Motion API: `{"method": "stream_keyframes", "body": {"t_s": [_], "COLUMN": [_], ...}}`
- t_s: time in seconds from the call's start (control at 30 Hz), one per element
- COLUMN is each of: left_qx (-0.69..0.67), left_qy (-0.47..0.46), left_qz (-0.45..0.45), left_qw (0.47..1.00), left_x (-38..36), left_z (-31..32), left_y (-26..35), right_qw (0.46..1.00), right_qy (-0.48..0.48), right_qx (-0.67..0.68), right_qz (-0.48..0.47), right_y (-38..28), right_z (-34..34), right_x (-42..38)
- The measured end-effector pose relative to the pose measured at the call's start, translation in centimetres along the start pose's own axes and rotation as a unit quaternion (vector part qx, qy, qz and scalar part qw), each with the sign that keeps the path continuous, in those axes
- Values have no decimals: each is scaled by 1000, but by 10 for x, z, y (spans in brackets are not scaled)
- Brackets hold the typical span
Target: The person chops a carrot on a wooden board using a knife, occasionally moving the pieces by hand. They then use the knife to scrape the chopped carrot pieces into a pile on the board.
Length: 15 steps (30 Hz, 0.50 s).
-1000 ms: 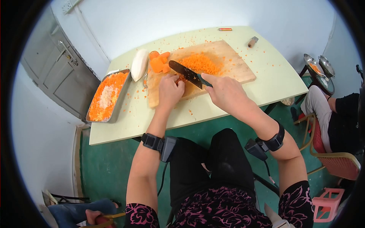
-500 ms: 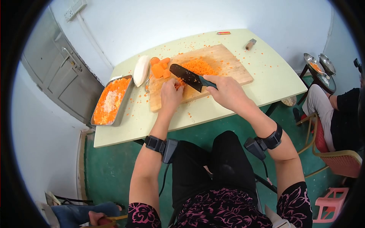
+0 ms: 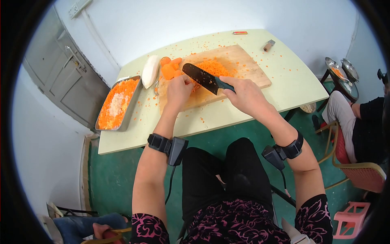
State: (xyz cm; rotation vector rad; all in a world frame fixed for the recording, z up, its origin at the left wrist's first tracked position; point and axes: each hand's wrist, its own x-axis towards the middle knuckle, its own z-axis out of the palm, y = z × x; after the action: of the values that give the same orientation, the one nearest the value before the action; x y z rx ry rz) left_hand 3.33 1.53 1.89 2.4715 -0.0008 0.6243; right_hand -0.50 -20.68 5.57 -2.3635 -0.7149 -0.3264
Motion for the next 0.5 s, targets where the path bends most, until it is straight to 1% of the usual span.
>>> {"method": "stream_keyframes", "body": {"t_s": [0.13,0.23,0.33,0.37,0.43,0.5], "left_qx": [42,43,32,21,-1,16], "left_qy": [-31,15,15,32,64,80], "left_qz": [18,93,89,89,90,65], "left_qw": [998,995,995,995,994,995], "left_x": [7,4,-3,-6,-13,-18], "left_z": [1,8,8,10,14,16], "left_y": [0,-5,-7,-10,-15,-18], "right_qw": [1000,1000,1000,1000,999,998], "right_qy": [4,9,9,8,36,51], "right_qx": [6,6,9,11,-3,-23], "right_qz": [-5,-12,-10,-8,-15,-21], "right_y": [3,5,3,1,-5,-10], "right_z": [2,2,-1,-3,-5,-5], "right_x": [1,1,-1,-1,-4,-6]}}
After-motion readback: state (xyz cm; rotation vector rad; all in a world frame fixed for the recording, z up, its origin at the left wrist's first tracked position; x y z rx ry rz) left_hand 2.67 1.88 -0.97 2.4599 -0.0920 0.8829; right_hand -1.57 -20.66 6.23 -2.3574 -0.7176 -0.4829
